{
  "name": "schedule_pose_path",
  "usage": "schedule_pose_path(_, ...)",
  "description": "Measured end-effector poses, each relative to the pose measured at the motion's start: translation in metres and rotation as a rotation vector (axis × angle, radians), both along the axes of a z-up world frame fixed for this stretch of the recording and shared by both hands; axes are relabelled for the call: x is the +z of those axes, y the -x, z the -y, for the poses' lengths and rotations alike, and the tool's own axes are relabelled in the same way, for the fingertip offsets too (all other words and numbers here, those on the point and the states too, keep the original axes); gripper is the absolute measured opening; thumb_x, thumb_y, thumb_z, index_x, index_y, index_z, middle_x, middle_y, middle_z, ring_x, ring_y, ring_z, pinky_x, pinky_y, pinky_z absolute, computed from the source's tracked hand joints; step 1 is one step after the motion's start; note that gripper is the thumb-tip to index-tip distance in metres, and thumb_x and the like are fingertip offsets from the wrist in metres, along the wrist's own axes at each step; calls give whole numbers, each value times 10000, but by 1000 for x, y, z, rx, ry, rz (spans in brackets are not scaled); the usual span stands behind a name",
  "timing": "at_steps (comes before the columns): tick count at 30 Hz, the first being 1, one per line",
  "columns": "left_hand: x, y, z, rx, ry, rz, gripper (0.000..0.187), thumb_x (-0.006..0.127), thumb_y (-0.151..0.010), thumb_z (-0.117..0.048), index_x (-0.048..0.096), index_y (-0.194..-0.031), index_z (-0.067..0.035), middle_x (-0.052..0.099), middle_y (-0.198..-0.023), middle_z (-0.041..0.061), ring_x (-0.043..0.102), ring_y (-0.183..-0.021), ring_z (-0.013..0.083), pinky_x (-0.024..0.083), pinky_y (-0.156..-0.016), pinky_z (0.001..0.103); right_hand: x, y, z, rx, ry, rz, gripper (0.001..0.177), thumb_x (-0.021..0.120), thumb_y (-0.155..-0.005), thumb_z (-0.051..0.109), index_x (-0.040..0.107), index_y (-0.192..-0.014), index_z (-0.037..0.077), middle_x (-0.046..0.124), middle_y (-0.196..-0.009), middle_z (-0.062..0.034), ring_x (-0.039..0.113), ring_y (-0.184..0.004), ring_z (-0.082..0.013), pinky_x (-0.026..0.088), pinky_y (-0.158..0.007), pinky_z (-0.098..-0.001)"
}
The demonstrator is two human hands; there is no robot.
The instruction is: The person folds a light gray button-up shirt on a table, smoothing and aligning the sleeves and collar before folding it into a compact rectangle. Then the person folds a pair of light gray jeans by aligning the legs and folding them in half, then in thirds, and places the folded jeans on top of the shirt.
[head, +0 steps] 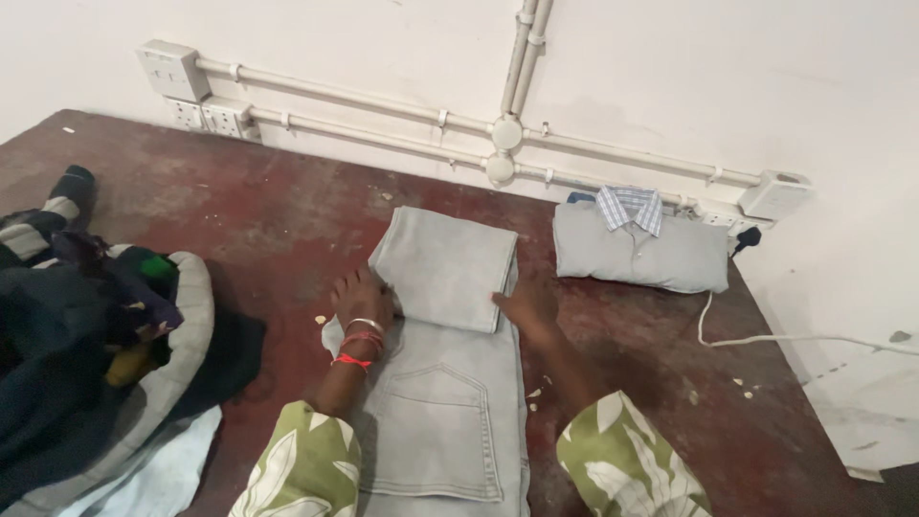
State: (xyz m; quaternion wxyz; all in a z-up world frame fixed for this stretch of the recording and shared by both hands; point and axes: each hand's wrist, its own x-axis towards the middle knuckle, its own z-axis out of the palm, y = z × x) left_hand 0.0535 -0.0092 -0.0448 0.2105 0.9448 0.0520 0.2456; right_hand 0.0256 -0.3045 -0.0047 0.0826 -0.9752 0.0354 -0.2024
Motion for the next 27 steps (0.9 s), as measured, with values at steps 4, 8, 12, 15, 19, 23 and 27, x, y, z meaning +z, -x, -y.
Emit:
schedule_pose_path(4,-4,-9,-9,-50,81,-229,507,756,-894,-452,672,-1192,-51,674,-1218,188,612,-1157,369,455,-1010,439,21,45,-32,368,-29,68,731,874,-723,327,587,-1330,39,569,-1295,-181,495,-1240,-369,397,-1017,-508)
schedule_pose_path(8,-8,-32,-19,-68,255,-490,603,822,-823,-481,709,-1204,-27,690,-1222,226,651,-1147,386,502,-987,465,29,71,-50,618,155,4,488,778,-767,189,641,-1216,54,604,-1181,-127,541,-1154,-322,439,-939,-480)
schedule_pose_path(12,-1,-30,-37,-174,545,-508,649,860,-777,-434,695,-1217,13,741,-1124,231,723,-1026,362,543,-922,452,27,69,-58,556,226,108,231,674,-850,93,723,-1075,74,643,-1025,-83,592,-1035,-286,470,-879,-449)
schedule_pose_path(15,18,-16,-33,-217,594,-449,510,830,-769,-403,758,-1088,-12,776,-965,197,744,-913,303,541,-869,434,28,69,-53,496,171,246,202,647,-845,58,763,-1009,76,657,-952,-65,617,-959,-271,493,-817,-426)
schedule_pose_path(19,46,0,-25,-231,699,-467,430,805,-787,-377,779,-893,40,735,-844,214,720,-803,347,542,-785,466,37,81,-39,519,83,381,193,679,-829,53,770,-999,61,651,-894,-67,620,-876,-260,513,-773,-406)
schedule_pose_path(23,52,13,-29,-211,673,-509,421,789,-761,-409,782,-887,-7,757,-845,186,729,-832,335,544,-799,443,43,95,-42,532,74,419,89,709,-872,58,763,-944,63,666,-869,-68,607,-817,-278,499,-705,-401)
schedule_pose_path(27,42,22,-42,-245,547,-558,460,736,-779,-429,810,-938,-4,786,-911,209,750,-901,362,542,-872,428,42,106,-49,628,146,404,84,696,-887,59,747,-951,41,642,-847,-72,615,-819,-260,489,-696,-405)
